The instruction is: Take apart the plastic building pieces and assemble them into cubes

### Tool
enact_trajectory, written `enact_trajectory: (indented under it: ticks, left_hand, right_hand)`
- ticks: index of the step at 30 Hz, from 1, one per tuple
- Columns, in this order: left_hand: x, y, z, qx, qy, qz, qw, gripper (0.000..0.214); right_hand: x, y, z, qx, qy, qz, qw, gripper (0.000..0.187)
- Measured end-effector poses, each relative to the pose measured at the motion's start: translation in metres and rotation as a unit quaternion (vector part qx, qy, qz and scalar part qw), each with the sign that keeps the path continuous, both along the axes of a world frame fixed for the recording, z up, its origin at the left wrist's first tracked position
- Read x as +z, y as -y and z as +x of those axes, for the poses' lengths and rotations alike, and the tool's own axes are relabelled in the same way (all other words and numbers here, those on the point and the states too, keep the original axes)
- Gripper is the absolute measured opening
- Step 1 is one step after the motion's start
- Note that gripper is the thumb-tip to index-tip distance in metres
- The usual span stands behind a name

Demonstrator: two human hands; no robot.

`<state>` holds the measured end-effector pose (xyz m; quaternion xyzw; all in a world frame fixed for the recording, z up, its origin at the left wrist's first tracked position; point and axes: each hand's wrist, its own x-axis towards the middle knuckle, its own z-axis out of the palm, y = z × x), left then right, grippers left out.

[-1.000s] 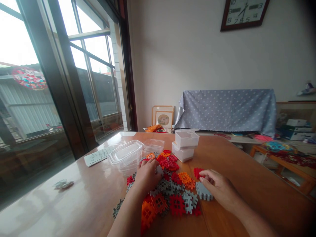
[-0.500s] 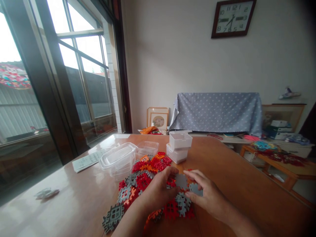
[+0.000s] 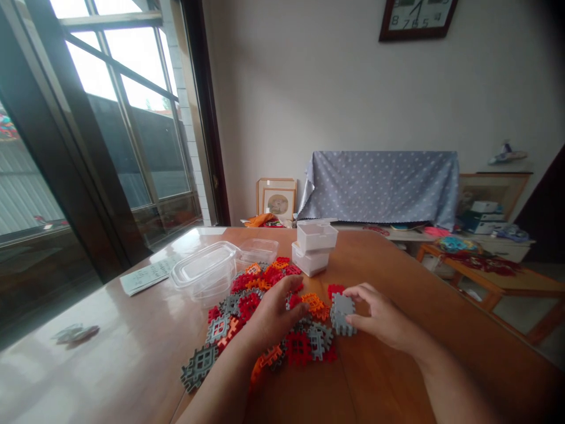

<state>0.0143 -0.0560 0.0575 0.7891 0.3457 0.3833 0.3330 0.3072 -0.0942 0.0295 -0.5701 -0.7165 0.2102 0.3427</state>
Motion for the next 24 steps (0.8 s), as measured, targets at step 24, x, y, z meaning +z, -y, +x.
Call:
enact_trajectory:
  ticks: [24]
  left_hand:
    - [-0.001,-0.012,-0.014,0.052,-0.043,0.040,0.997,0.034]
  right_hand:
    - [-0.008,0.000,0.009,0.039,0.031,-0.087,0.995,0.054]
